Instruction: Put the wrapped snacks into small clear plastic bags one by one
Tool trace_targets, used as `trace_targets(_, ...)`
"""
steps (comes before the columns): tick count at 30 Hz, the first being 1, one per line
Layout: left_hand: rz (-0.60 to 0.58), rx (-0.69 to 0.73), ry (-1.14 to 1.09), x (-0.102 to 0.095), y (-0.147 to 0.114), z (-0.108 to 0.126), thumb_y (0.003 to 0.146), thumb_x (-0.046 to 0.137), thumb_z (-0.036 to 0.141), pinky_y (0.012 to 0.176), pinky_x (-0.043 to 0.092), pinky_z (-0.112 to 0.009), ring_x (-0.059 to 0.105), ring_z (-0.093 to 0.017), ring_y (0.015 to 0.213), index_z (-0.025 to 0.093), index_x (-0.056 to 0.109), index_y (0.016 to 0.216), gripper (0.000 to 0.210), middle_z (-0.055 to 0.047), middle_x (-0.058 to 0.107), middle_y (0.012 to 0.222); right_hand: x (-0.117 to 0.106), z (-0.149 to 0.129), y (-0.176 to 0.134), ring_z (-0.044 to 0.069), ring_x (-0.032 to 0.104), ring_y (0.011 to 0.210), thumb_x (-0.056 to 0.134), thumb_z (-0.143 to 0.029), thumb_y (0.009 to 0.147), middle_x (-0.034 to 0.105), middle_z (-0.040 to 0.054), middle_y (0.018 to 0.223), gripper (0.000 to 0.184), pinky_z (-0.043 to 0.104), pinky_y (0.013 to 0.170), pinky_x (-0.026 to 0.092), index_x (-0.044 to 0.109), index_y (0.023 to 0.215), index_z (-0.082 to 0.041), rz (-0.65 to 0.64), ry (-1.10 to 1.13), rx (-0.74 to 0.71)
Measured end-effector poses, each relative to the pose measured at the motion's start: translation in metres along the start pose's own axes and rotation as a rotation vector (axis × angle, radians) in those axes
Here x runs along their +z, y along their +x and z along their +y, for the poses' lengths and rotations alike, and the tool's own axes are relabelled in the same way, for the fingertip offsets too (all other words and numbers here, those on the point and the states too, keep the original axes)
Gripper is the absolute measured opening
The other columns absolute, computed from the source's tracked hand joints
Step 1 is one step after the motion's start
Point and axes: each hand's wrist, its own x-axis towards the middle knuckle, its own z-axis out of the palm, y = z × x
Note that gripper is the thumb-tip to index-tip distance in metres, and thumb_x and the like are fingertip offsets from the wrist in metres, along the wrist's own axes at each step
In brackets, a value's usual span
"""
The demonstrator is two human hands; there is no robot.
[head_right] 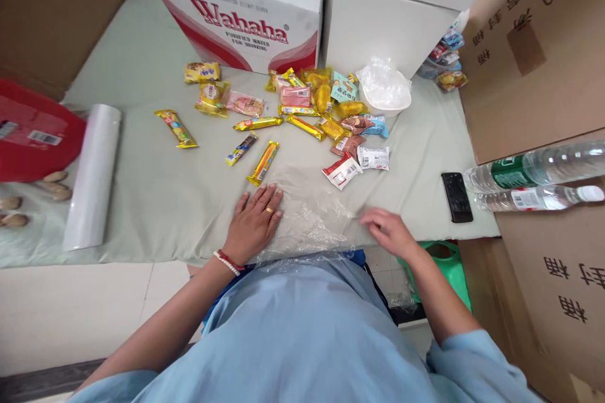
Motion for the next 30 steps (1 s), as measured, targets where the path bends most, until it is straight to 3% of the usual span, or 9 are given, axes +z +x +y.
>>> trace_targets(2,0.013,-0.06,0.006,-0.001,-0.004,0.005,0.11,0.034,0.037,0.128,0.024,-0.061,0.036,-0.03,0.157,0.022,0.044,0.16,0.053,-0.01,0.04,0.169,-0.013,0.003,0.041,0.024,0.069,0.118,0.045,-0.013,0.097,0.073,0.0091,0.129,0.041,0.041,0.096,0.059,0.07,0.128,-0.024,0.059,-0.215,0.058)
trace_targets(5,0.035,-0.147,0.029,-0.003,-0.008,0.006,0.109,0.032,0.039,0.127,0.021,-0.066,0.036,-0.032,0.157,0.024,0.043,0.16,0.054,-0.01,0.039,0.169,-0.022,0.004,0.11,0.029,0.059,0.137,0.046,-0.006,0.089,0.047,0.0065,0.165,0.069,0.041,0.09,0.06,0.052,0.155,-0.026,-0.085,-0.472,0.085)
trace_targets(7,0.049,-0.202,0.055,-0.006,-0.015,0.002,0.109,0.031,0.04,0.127,0.019,-0.068,0.037,-0.032,0.156,0.024,0.043,0.161,0.055,-0.011,0.039,0.168,-0.024,0.002,0.144,0.03,0.059,0.137,0.047,-0.004,0.086,0.033,0.0034,0.173,0.076,0.037,0.081,0.06,0.046,0.159,-0.027,-0.24,-0.574,0.063)
trace_targets(10,0.074,-0.29,0.1,-0.009,-0.028,-0.006,0.109,0.031,0.04,0.127,0.018,-0.069,0.038,-0.032,0.156,0.024,0.043,0.16,0.055,-0.011,0.038,0.169,-0.028,0.0,0.164,0.031,0.063,0.131,0.05,-0.009,0.088,0.036,0.0039,0.172,0.071,0.036,0.076,0.059,0.049,0.157,-0.028,-0.337,-0.659,0.051)
trace_targets(17,0.068,-0.399,0.12,-0.008,-0.038,-0.009,0.109,0.03,0.043,0.128,0.01,-0.071,0.033,-0.029,0.159,0.026,0.039,0.162,0.056,-0.01,0.033,0.171,-0.052,-0.03,0.136,0.034,0.066,0.122,0.061,-0.038,0.093,0.062,0.0154,0.147,0.067,0.043,0.087,0.059,0.048,0.156,-0.018,0.095,-0.466,0.078)
trace_targets(19,0.062,-0.402,0.113,-0.008,-0.036,-0.007,0.109,0.03,0.043,0.128,0.008,-0.071,0.03,-0.029,0.16,0.027,0.038,0.163,0.057,-0.01,0.032,0.171,-0.041,-0.065,0.129,0.03,0.068,0.116,0.061,-0.043,0.095,0.065,0.0137,0.141,0.067,0.04,0.09,0.058,0.047,0.157,-0.02,0.09,-0.342,-0.008)
trace_targets(24,0.021,-0.4,0.107,-0.012,-0.036,-0.007,0.108,0.031,0.038,0.128,0.007,-0.072,0.028,-0.03,0.161,0.026,0.036,0.164,0.057,-0.01,0.029,0.173,0.038,-0.146,0.136,0.031,0.071,0.108,0.06,-0.043,0.098,0.065,0.0145,0.138,0.064,0.041,0.089,0.058,0.047,0.157,-0.022,-0.292,-0.39,-0.066)
trace_targets(27,0.01,-0.39,0.098,-0.014,-0.038,-0.009,0.107,0.031,0.035,0.128,0.008,-0.071,0.028,-0.03,0.161,0.027,0.036,0.164,0.058,-0.009,0.028,0.173,0.079,-0.149,0.142,0.032,0.071,0.111,0.067,-0.036,0.095,0.059,0.0174,0.144,0.067,0.042,0.09,0.059,0.045,0.158,-0.021,-0.436,-0.444,-0.02)
trace_targets(30,0.017,-0.399,0.055,-0.015,-0.043,-0.014,0.109,0.028,0.04,0.129,0.013,-0.067,0.029,-0.029,0.16,0.027,0.036,0.164,0.057,-0.009,0.03,0.173,0.096,-0.123,0.131,0.035,0.058,0.135,0.076,-0.037,0.091,0.041,0.0172,0.164,0.083,0.045,0.103,0.056,0.037,0.163,-0.024,-0.387,-0.359,-0.039)
